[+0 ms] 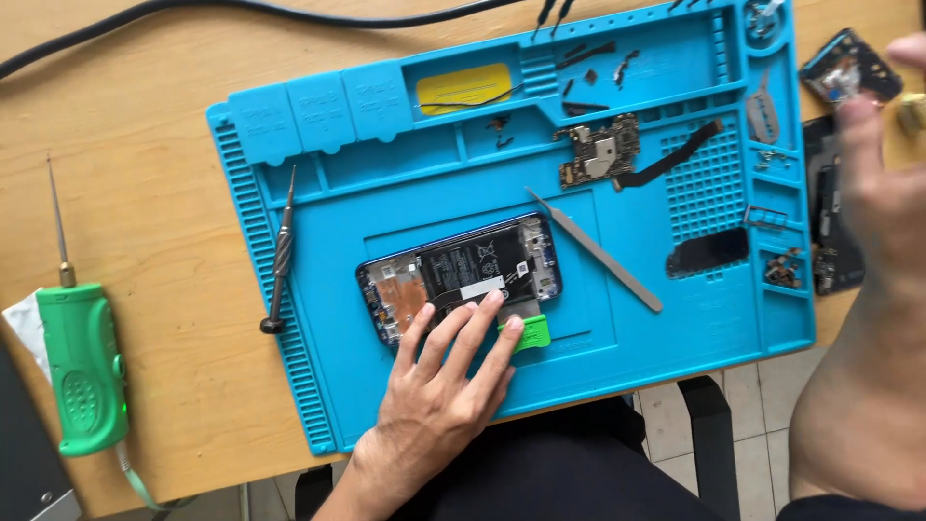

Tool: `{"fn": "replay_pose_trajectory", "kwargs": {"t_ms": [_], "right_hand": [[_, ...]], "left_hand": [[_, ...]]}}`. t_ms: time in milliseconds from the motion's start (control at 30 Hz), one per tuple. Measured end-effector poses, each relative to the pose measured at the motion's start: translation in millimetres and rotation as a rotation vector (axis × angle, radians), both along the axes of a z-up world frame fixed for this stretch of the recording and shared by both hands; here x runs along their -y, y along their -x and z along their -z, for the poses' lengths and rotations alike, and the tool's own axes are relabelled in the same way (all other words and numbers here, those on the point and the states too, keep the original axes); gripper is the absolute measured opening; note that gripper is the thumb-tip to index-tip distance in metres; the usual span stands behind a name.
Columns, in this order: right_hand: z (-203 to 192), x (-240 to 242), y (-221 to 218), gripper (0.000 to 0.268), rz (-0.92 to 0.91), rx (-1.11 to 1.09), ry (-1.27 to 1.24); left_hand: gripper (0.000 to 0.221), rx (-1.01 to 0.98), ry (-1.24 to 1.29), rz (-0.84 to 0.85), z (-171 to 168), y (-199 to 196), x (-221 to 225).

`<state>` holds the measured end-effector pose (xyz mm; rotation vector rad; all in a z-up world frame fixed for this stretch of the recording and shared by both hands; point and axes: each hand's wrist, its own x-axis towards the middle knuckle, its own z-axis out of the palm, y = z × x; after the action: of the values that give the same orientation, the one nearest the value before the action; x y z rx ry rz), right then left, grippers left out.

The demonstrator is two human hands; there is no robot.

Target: The person disassembles a smartphone on a blue work mat, using a metal spudger to pry open the casing and remove the battery. They then use a green electric screwdriver to work on the battery itself.

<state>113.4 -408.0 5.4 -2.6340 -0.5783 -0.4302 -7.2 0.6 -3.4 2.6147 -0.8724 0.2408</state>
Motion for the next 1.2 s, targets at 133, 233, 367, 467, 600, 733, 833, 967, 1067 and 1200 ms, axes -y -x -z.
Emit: {"fn": "replay_pose_trajectory", "kwargs": {"t_ms": [133, 233, 367, 467, 600, 733, 833, 967, 1067, 1200], "right_hand": [[-18, -73, 28, 0.038, -0.169, -0.21, 0.27], [-12, -109, 42, 0.044, -0.227, -0.349, 0.4], [1, -116, 48, 0.04, -0.206, -0.365, 0.523], [-2, -118, 45, 0.027, -0.155, -0.502, 0.555], [-5, -107, 42, 0.015, -0.109, -0.437, 0.381], [-16, -114, 53, 0.035, -0.075, -0.464, -0.564], [-27, -150, 60, 0.065, -0.062, -0.434, -0.728], [10, -151, 78, 0.107, -0.097, -0.229, -0.731], [13, -155, 80, 0.015, -0.023, 0.032, -0.318], [6, -159, 75, 0.018, -0.108, 0.085, -0.057]], "left_hand": [[0.034, 0.028, -0.016, 0.008, 3, -1, 0], [0.035, 0.018, -0.014, 0.021, 0, -4, -1], [0.034, 0.017, -0.036, 0.02, 1, -3, -2], [0.034, 0.008, -0.026, 0.022, 1, -3, -1], [0.034, 0.005, -0.017, 0.019, 1, -5, -1], [0.031, -0.012, 0.025, 0.012, -2, -7, -1], [0.033, -0.014, 0.019, 0.02, -2, -7, -1], [0.033, -0.005, 0.012, 0.02, -1, -7, -1], [0.032, -0.01, 0.018, 0.012, -1, -7, -1], [0.032, -0.012, 0.02, 0.004, -1, -6, 0]]}}
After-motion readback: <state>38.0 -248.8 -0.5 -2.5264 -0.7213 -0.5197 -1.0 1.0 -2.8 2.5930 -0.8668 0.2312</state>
